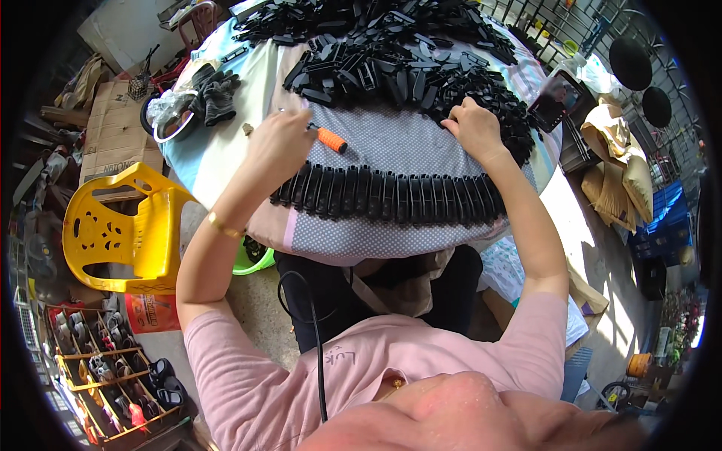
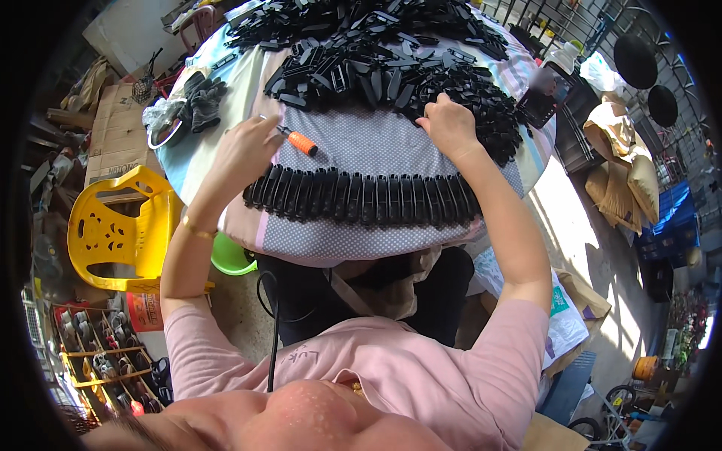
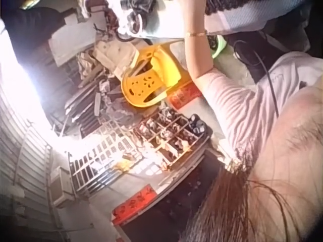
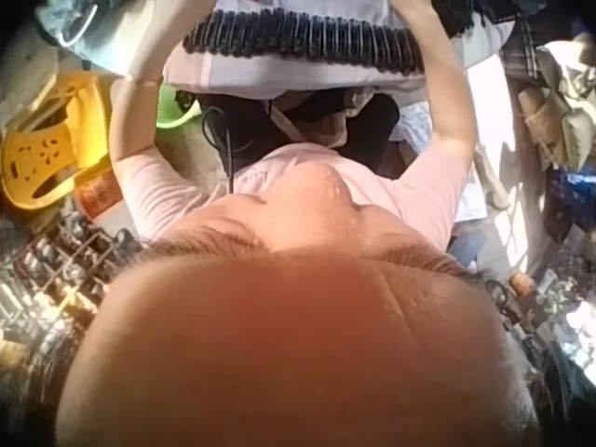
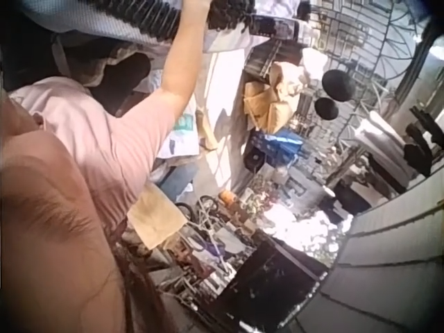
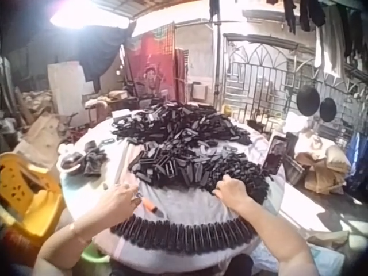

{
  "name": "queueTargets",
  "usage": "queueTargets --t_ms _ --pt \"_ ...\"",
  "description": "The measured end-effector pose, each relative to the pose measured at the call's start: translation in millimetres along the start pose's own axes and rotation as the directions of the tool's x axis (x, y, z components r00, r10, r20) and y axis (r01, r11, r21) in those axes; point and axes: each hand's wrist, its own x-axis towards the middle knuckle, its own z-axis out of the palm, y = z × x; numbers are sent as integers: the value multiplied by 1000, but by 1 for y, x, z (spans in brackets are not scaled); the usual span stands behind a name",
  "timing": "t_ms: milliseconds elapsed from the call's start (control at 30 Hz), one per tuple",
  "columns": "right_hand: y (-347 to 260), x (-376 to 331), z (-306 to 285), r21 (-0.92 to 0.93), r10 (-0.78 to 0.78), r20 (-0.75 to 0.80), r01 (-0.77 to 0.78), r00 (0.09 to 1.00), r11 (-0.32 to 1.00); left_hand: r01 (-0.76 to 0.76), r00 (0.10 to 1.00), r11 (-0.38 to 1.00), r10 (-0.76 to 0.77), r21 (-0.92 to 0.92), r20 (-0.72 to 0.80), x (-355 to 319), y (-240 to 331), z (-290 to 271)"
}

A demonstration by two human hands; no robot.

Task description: Assembling small black plastic hardware components by applying adhesive foam pads to them.

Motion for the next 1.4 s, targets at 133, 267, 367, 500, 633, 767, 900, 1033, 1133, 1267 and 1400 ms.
queueTargets --t_ms 133,267,367,500,633,767,900,1033,1133,1267,1400 --pt "-8 -1 4 75 -40 -47 44 998 996 -212 962 973 224 -92 154 56 28 36" --pt "-21 -10 -6 185 -113 -134 137 985 973 -222 975 975 222 -15 -11 92 45 80" --pt "-26 -17 -18 246 -97 -124 126 987 961 -283 943 904 323 321 -80 107 55 93" --pt "-25 -21 -27 521 6 30 -21 1000 854 -408 851 794 509 450 -126 122 51 108" --pt "-20 -31 -25 769 43 -28 -6 999 639 -481 811 789 566 383 -148 116 49 102" --pt "-28 -44 -39 923 150 44 -97 988 372 -459 860 873 390 -165 -328 92 57 70" --pt "-40 -49 -48 954 149 -118 70 982 292 261 965 -108 3 -959 262 51 73 42" --pt "-67 -47 -59 977 267 -107 52 958 207 373 928 -310 114 -874 355 29 73 45" --pt "-75 -40 -56 843 157 -388 281 908 458 404 914 -375 197 -835 354 23 75 51" --pt "-81 -36 -59 640 40 -556 396 830 659 388 919 -371 220 -844 326 18 76 55" --pt "-83 -38 -60 439 -73 -617 420 784 794 347 935 -328 192 -879 298 14 77 58"
